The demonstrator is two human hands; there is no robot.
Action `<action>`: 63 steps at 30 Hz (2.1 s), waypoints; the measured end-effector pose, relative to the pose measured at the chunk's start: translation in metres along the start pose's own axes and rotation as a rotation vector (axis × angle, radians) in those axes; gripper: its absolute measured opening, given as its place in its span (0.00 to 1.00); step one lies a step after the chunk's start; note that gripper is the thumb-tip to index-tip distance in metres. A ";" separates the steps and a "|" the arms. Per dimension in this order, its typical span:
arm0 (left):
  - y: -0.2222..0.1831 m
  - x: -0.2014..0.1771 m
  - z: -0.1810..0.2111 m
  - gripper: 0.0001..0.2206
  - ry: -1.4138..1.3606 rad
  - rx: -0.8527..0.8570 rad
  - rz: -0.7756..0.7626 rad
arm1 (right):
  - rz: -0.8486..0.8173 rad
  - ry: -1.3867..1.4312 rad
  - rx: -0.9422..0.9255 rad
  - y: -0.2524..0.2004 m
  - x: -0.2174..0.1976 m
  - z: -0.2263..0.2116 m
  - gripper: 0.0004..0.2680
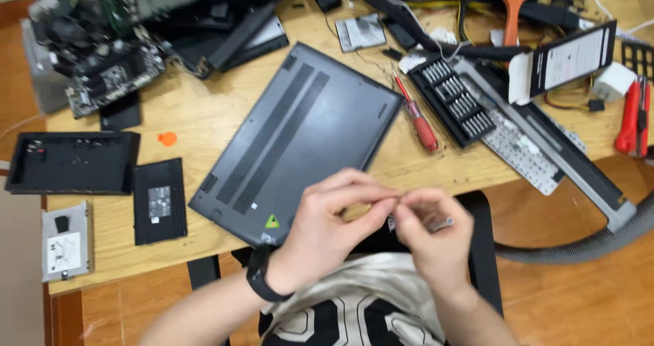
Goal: The person pries open the bottom cover of a laptop, removes screws and small components, and sorts screwdriver bits in a bit case. They then reposition the laptop, close its lid, and flip it over on the workbench.
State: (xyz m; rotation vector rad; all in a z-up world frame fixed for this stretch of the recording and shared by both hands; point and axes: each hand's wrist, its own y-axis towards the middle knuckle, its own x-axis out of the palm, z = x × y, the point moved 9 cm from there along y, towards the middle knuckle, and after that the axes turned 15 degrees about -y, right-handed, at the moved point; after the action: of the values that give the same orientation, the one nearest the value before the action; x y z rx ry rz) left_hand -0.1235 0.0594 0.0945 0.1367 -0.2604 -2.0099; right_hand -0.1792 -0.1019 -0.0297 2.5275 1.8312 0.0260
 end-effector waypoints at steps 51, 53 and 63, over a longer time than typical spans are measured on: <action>-0.068 -0.022 -0.038 0.08 -0.624 -0.146 0.261 | -0.131 0.211 -0.022 -0.035 0.038 -0.024 0.04; -0.066 -0.024 -0.032 0.09 -0.528 -0.163 0.243 | -0.132 0.198 -0.021 -0.035 0.038 -0.026 0.05; -0.073 -0.024 -0.027 0.08 -0.362 -0.050 0.207 | -0.138 0.075 -0.087 -0.042 0.036 -0.031 0.04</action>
State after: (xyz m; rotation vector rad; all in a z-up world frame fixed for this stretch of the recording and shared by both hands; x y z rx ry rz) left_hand -0.1712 0.1081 0.0500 -0.2790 -0.4348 -1.8237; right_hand -0.2087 -0.0549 0.0007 2.3684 1.9811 0.1956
